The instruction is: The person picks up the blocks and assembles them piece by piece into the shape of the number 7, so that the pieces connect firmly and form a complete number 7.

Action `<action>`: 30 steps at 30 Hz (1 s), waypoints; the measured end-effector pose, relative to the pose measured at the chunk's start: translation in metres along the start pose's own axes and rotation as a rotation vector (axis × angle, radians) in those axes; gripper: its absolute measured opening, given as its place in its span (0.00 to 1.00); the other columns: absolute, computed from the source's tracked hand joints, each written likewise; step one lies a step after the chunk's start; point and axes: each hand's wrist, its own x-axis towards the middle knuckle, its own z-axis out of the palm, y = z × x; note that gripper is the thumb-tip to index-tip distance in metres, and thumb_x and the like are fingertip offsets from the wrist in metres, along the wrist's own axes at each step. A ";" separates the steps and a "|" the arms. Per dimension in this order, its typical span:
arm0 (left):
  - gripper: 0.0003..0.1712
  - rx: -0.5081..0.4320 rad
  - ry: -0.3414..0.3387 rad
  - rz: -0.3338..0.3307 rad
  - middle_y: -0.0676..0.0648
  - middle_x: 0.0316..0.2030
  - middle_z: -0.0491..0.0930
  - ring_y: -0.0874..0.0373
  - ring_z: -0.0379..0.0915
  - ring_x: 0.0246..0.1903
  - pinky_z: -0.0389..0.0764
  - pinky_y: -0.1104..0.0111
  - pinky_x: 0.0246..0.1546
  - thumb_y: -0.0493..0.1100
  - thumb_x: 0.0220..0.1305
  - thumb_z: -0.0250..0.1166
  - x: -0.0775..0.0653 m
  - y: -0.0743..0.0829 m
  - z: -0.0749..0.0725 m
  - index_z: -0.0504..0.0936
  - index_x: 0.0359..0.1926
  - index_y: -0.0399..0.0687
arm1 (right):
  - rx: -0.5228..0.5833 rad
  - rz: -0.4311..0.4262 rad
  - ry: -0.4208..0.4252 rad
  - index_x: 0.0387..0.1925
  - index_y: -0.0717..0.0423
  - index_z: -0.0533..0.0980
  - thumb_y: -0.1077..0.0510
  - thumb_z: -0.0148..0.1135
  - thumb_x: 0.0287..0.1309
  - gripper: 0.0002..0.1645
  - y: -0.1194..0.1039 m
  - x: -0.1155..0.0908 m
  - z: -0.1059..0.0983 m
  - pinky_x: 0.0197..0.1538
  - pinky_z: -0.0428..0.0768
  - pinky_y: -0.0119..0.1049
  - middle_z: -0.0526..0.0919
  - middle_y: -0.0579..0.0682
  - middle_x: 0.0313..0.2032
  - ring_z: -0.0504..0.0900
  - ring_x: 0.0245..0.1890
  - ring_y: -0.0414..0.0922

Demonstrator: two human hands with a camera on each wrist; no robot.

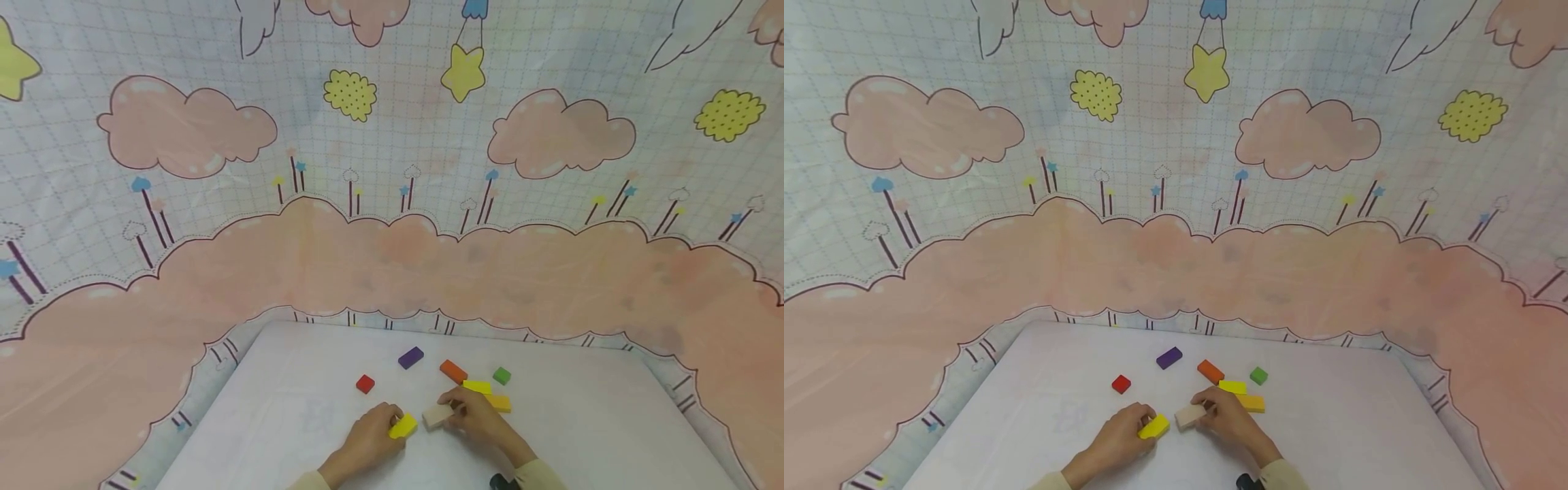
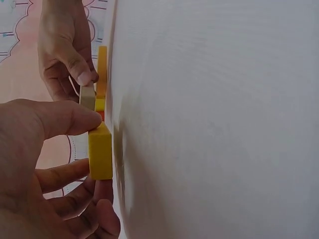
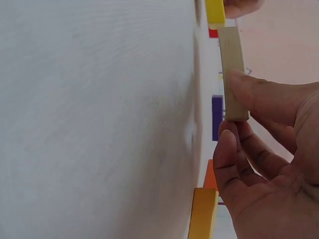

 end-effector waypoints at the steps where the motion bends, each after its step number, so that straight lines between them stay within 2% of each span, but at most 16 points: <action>1: 0.21 -0.002 -0.006 0.000 0.52 0.36 0.76 0.59 0.69 0.34 0.79 0.56 0.47 0.45 0.54 0.73 0.000 0.001 0.000 0.80 0.48 0.45 | 0.000 -0.006 -0.001 0.45 0.46 0.81 0.63 0.71 0.53 0.18 -0.001 0.000 0.000 0.47 0.81 0.38 0.82 0.44 0.45 0.77 0.42 0.42; 15: 0.20 0.003 -0.044 -0.011 0.54 0.35 0.76 0.59 0.69 0.33 0.79 0.56 0.48 0.46 0.54 0.73 0.002 0.005 0.006 0.80 0.47 0.47 | 0.007 -0.024 -0.033 0.46 0.46 0.81 0.62 0.71 0.53 0.17 -0.004 0.002 0.003 0.46 0.80 0.36 0.81 0.43 0.43 0.75 0.40 0.42; 23: 0.20 0.020 -0.042 0.010 0.55 0.34 0.76 0.61 0.68 0.33 0.79 0.58 0.46 0.46 0.54 0.74 0.002 0.006 0.006 0.80 0.47 0.47 | 0.000 -0.032 -0.048 0.45 0.45 0.81 0.62 0.71 0.53 0.17 -0.002 0.005 0.005 0.45 0.79 0.34 0.81 0.43 0.43 0.74 0.40 0.41; 30: 0.20 0.029 -0.039 0.019 0.55 0.34 0.76 0.62 0.68 0.33 0.79 0.59 0.46 0.46 0.55 0.74 0.003 0.006 0.007 0.81 0.48 0.47 | -0.004 -0.004 -0.063 0.46 0.45 0.82 0.62 0.70 0.54 0.17 -0.003 0.007 0.005 0.47 0.79 0.38 0.82 0.43 0.44 0.73 0.40 0.42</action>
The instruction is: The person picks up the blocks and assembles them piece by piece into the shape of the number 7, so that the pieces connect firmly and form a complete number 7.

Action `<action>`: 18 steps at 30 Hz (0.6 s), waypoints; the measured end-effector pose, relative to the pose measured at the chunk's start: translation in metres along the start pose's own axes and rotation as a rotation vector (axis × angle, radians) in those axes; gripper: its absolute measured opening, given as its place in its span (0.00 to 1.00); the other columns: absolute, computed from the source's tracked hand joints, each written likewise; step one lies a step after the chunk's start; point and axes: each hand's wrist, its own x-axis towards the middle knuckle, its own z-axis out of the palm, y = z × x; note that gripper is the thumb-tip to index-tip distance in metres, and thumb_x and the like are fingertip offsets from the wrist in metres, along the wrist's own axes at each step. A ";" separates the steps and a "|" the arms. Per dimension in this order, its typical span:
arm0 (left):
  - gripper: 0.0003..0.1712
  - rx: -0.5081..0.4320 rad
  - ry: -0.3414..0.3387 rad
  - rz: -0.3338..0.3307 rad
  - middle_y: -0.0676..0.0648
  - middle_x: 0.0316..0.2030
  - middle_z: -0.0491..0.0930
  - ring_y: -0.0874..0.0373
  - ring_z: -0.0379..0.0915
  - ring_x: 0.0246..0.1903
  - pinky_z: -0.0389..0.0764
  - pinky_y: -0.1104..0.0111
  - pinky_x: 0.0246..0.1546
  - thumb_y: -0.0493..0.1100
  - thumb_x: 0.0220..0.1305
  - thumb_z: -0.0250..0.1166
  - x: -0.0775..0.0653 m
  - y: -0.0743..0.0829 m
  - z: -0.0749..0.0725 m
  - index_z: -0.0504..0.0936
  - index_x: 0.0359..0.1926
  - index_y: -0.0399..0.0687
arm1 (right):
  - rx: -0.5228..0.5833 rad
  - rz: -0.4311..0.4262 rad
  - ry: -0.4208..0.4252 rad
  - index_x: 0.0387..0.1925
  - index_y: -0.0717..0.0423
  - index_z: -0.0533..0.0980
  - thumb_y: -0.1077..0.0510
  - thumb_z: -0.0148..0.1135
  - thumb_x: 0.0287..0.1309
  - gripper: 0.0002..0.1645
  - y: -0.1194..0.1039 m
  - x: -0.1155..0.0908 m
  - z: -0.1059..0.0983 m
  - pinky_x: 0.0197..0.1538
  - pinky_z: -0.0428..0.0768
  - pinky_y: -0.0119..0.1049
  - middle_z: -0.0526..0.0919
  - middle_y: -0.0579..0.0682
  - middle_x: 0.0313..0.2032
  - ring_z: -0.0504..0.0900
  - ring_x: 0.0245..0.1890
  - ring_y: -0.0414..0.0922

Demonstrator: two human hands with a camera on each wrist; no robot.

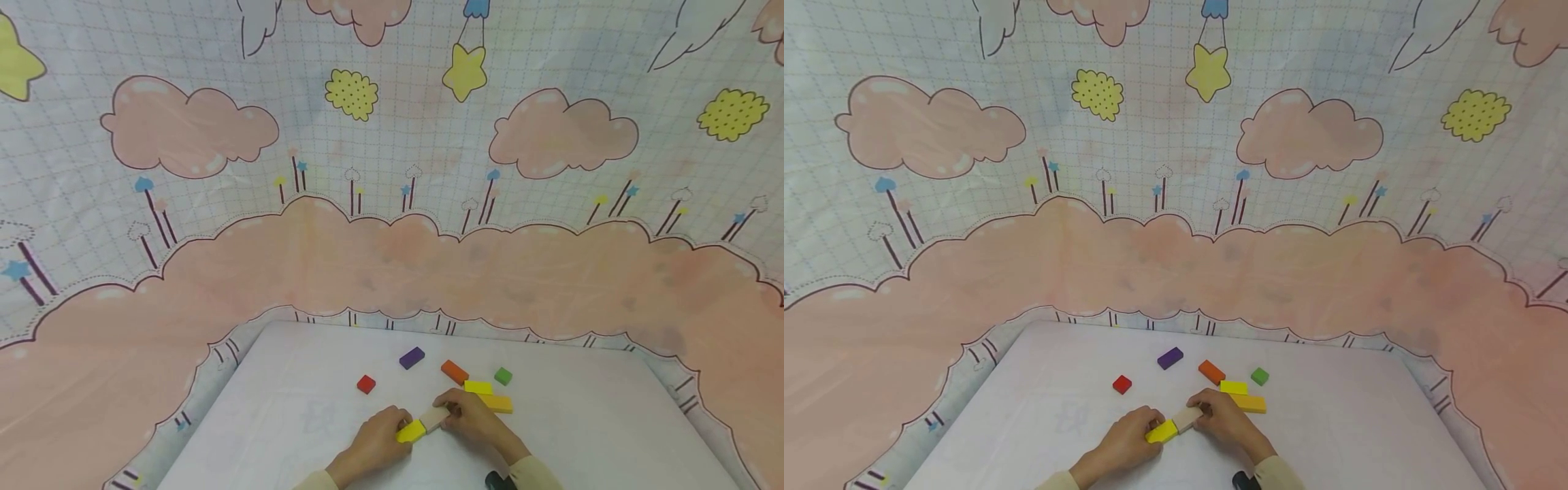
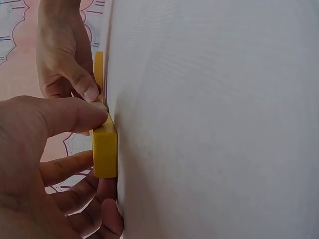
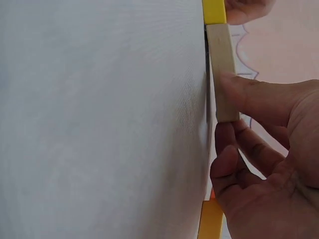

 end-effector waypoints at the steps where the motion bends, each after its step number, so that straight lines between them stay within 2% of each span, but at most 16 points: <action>1: 0.20 0.000 -0.001 0.000 0.55 0.34 0.76 0.62 0.68 0.32 0.79 0.59 0.46 0.46 0.55 0.74 0.000 0.000 0.000 0.81 0.48 0.47 | -0.004 0.005 -0.003 0.46 0.44 0.82 0.62 0.70 0.54 0.17 0.000 0.000 0.000 0.48 0.79 0.39 0.82 0.43 0.45 0.74 0.41 0.42; 10: 0.21 -0.010 -0.009 -0.005 0.54 0.35 0.76 0.61 0.68 0.33 0.79 0.57 0.47 0.48 0.55 0.73 0.001 -0.001 0.001 0.81 0.49 0.48 | -0.006 0.003 -0.014 0.47 0.45 0.82 0.61 0.70 0.54 0.17 0.001 0.001 0.001 0.51 0.79 0.43 0.83 0.43 0.46 0.75 0.42 0.41; 14: 0.22 -0.036 -0.006 0.006 0.55 0.37 0.77 0.61 0.69 0.35 0.79 0.56 0.47 0.50 0.56 0.72 -0.001 -0.003 -0.003 0.80 0.51 0.50 | 0.000 0.028 -0.006 0.49 0.46 0.81 0.59 0.72 0.53 0.20 0.000 0.000 0.001 0.49 0.79 0.42 0.83 0.44 0.46 0.75 0.42 0.42; 18: 0.22 -0.054 -0.015 0.050 0.56 0.39 0.78 0.63 0.71 0.37 0.79 0.58 0.46 0.50 0.57 0.72 -0.004 -0.010 -0.012 0.80 0.52 0.52 | 0.006 0.094 0.017 0.51 0.47 0.80 0.56 0.73 0.52 0.22 -0.002 -0.001 0.002 0.50 0.80 0.43 0.83 0.44 0.47 0.77 0.43 0.42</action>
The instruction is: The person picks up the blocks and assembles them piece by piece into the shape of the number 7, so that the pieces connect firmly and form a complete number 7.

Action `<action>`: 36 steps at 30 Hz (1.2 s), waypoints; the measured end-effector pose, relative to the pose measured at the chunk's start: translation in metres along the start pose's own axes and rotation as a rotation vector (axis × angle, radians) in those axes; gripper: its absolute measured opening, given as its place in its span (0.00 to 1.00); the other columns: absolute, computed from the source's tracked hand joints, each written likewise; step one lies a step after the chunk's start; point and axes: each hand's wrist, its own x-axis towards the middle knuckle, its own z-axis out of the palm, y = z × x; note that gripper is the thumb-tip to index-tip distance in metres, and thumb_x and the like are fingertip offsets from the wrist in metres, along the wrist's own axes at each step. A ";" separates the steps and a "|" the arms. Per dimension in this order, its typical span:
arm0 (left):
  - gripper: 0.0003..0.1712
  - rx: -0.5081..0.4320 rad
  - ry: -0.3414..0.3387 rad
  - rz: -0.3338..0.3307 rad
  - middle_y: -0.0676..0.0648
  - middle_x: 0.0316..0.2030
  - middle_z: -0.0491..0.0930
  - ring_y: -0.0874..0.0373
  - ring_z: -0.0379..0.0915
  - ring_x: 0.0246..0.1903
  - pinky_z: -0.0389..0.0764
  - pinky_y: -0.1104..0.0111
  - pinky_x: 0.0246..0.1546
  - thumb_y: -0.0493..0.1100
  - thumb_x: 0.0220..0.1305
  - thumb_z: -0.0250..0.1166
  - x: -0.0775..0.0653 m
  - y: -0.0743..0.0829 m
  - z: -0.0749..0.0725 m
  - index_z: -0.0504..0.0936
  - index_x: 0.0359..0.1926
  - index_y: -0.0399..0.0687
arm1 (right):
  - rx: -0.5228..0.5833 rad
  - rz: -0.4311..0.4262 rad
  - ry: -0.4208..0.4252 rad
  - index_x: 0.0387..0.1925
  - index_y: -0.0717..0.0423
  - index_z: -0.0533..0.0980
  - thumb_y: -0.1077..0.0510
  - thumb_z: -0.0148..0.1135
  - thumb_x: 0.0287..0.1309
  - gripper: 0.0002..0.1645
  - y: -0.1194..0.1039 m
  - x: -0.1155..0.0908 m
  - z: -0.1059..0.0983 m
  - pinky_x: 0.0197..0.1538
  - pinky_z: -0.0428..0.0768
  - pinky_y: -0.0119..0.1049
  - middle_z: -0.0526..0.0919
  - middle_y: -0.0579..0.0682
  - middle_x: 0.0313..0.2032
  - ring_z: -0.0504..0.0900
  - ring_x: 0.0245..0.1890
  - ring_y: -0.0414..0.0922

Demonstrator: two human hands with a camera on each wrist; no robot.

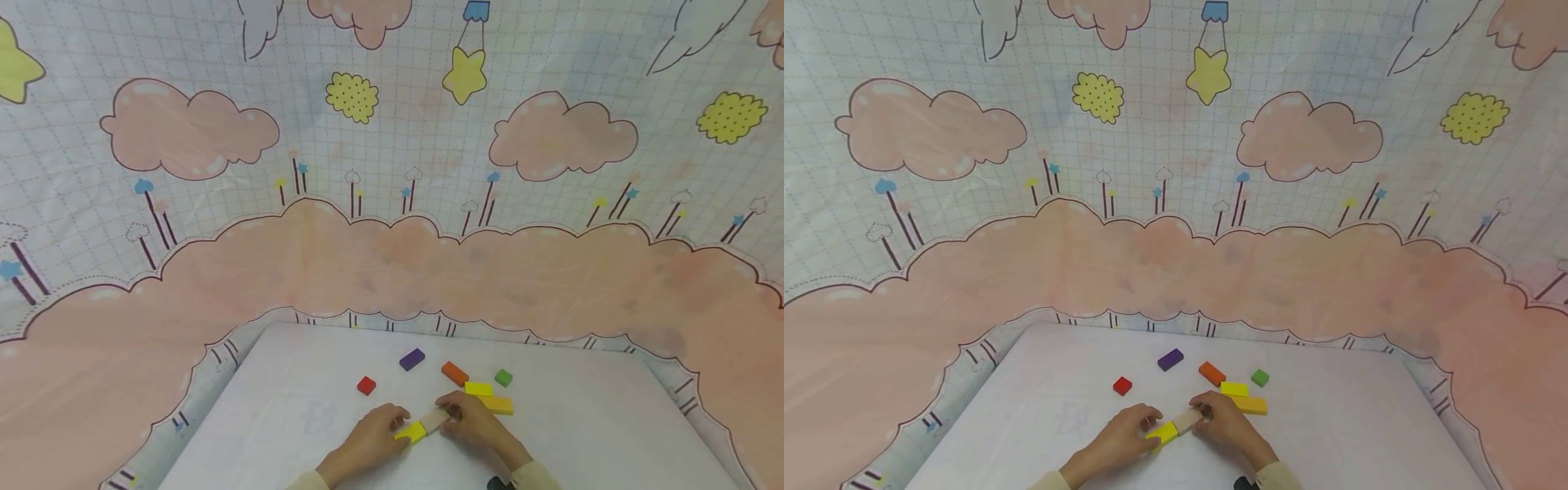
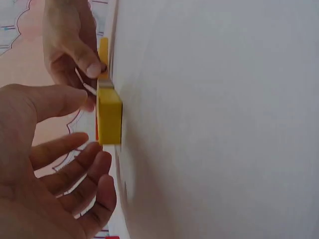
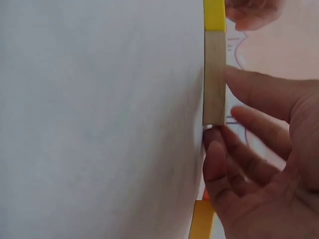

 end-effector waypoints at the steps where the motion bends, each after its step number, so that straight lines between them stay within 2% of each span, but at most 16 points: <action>1: 0.22 0.006 -0.010 0.013 0.57 0.40 0.79 0.63 0.71 0.38 0.78 0.59 0.46 0.51 0.57 0.72 0.000 -0.003 -0.002 0.80 0.52 0.52 | -0.001 0.015 0.010 0.51 0.48 0.80 0.57 0.74 0.51 0.23 -0.001 0.000 0.000 0.49 0.81 0.43 0.83 0.45 0.46 0.77 0.43 0.42; 7: 0.23 0.031 -0.106 0.060 0.60 0.43 0.79 0.67 0.72 0.42 0.79 0.62 0.52 0.47 0.56 0.72 0.002 -0.019 -0.011 0.81 0.54 0.54 | -0.003 0.104 0.073 0.48 0.52 0.81 0.57 0.75 0.49 0.22 -0.004 -0.003 0.004 0.40 0.78 0.35 0.82 0.44 0.39 0.75 0.36 0.42; 10: 0.23 0.010 -0.133 0.070 0.60 0.42 0.80 0.67 0.72 0.42 0.79 0.64 0.52 0.45 0.56 0.72 0.004 -0.022 -0.013 0.81 0.54 0.55 | 0.004 0.128 0.092 0.45 0.53 0.81 0.55 0.75 0.49 0.20 -0.006 -0.003 0.004 0.39 0.77 0.34 0.81 0.44 0.37 0.74 0.35 0.42; 16: 0.20 -0.031 -0.142 0.065 0.61 0.41 0.81 0.68 0.73 0.40 0.80 0.64 0.51 0.44 0.57 0.72 0.006 -0.022 -0.011 0.83 0.52 0.55 | 0.008 0.128 0.112 0.42 0.53 0.81 0.55 0.75 0.49 0.17 -0.005 -0.003 0.005 0.38 0.76 0.33 0.81 0.44 0.34 0.73 0.34 0.41; 24: 0.18 -0.032 -0.161 0.071 0.60 0.42 0.83 0.69 0.74 0.40 0.80 0.64 0.51 0.44 0.58 0.71 0.008 -0.021 -0.008 0.84 0.51 0.56 | 0.012 0.139 0.117 0.43 0.54 0.81 0.57 0.74 0.51 0.16 -0.006 -0.004 0.005 0.37 0.75 0.32 0.79 0.44 0.32 0.72 0.33 0.42; 36: 0.18 -0.047 -0.158 0.042 0.60 0.41 0.82 0.68 0.72 0.38 0.80 0.62 0.52 0.44 0.58 0.72 0.008 -0.010 -0.003 0.84 0.51 0.55 | 0.009 0.136 0.114 0.43 0.53 0.81 0.56 0.73 0.52 0.16 -0.001 -0.004 0.002 0.37 0.74 0.32 0.78 0.44 0.32 0.72 0.34 0.42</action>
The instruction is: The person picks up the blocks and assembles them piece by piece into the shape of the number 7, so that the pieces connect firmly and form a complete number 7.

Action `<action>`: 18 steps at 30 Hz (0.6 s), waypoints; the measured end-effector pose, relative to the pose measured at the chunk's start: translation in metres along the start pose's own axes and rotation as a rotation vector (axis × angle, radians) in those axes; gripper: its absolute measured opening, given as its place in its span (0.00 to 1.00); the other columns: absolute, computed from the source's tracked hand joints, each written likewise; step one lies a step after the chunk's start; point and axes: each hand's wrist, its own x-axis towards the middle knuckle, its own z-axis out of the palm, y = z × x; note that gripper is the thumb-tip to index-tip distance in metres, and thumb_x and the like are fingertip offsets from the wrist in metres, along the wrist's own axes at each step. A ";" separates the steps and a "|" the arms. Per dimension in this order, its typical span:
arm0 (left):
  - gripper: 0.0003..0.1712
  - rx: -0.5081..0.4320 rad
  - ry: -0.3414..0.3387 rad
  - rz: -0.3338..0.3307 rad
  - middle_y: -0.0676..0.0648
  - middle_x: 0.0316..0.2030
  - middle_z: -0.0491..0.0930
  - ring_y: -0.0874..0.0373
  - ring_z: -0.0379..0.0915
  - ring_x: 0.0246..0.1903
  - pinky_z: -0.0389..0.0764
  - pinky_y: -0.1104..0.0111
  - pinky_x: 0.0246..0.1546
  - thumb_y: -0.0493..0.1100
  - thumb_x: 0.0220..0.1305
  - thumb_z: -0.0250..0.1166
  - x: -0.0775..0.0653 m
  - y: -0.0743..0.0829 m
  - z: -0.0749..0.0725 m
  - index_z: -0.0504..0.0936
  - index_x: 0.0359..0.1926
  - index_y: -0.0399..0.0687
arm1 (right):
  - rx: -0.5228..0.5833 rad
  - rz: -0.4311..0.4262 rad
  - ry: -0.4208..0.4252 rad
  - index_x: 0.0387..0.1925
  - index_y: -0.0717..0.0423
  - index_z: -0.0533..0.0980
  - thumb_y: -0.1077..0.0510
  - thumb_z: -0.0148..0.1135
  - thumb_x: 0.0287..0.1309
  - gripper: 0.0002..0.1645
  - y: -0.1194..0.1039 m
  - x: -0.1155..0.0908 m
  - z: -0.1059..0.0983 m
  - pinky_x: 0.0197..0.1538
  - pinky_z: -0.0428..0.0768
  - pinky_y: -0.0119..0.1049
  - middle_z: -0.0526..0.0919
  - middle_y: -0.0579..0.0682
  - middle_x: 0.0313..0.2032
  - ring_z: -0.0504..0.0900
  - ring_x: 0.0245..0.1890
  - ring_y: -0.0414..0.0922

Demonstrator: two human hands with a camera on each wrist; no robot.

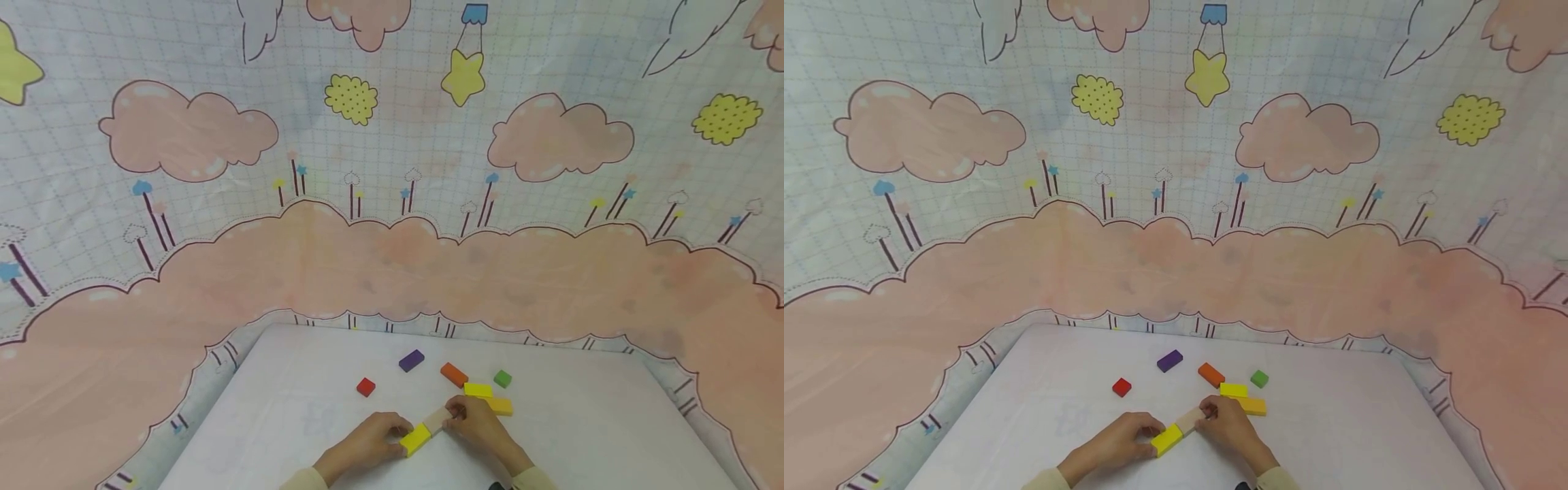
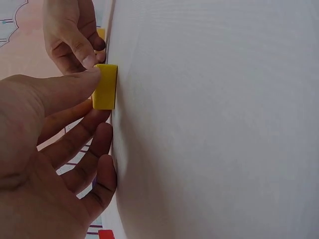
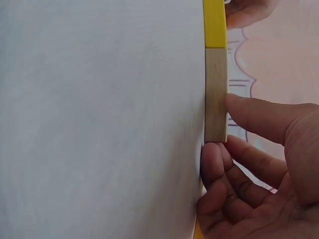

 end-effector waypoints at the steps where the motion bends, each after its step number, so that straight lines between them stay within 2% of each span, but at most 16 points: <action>1: 0.18 0.004 0.001 0.001 0.60 0.41 0.82 0.68 0.72 0.38 0.80 0.62 0.52 0.45 0.58 0.72 0.000 0.001 0.001 0.84 0.51 0.55 | 0.001 -0.002 -0.002 0.43 0.53 0.81 0.56 0.73 0.52 0.16 0.000 0.000 -0.001 0.38 0.74 0.32 0.78 0.44 0.32 0.72 0.34 0.42; 18: 0.20 0.060 0.006 -0.004 0.62 0.40 0.81 0.70 0.71 0.38 0.79 0.64 0.52 0.48 0.57 0.72 0.006 0.018 0.012 0.83 0.52 0.57 | -0.012 -0.021 -0.020 0.47 0.52 0.81 0.55 0.73 0.52 0.19 0.012 0.001 -0.012 0.40 0.76 0.33 0.80 0.43 0.35 0.73 0.36 0.42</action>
